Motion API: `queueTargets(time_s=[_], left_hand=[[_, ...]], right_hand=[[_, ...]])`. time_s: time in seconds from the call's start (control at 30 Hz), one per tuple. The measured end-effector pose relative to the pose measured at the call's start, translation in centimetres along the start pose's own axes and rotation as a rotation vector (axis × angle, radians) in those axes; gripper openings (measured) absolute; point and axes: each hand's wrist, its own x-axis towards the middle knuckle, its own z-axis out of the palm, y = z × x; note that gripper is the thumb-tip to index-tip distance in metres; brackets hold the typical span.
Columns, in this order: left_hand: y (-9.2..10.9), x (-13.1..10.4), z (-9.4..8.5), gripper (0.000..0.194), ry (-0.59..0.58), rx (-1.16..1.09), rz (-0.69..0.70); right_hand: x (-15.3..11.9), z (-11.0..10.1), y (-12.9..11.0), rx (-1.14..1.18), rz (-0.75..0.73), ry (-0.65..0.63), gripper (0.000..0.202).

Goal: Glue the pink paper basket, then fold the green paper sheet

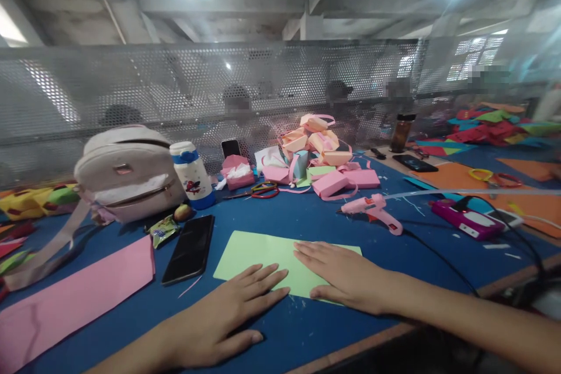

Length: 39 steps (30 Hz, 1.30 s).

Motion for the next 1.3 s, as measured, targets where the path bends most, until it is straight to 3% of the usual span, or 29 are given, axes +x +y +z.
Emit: queueTargets(time_s=[0.43,0.93,1.1,1.3], left_hand=[[-0.4,0.3,0.3,0.065,0.014,-0.019,-0.004],[-1.1,0.8,0.9,0.066,0.001,0.042,-0.037],[-0.9,0.8,0.9,0.065,-0.005,0.112,-0.022],[-0.8,0.7,1.0,0.064,0.041,0.172,0.018]], right_hand=[[8.7,-0.6,0.4,-0.135,-0.109,-0.011,0.066],[16.8,0.9,-0.6,-0.257,-0.189,0.047,0.065],[15.1,0.7,0.2,-0.253,-0.169,0.060,0.059],[7.2,0.2,2.7,-0.337,-0.103,0.086,0.056]])
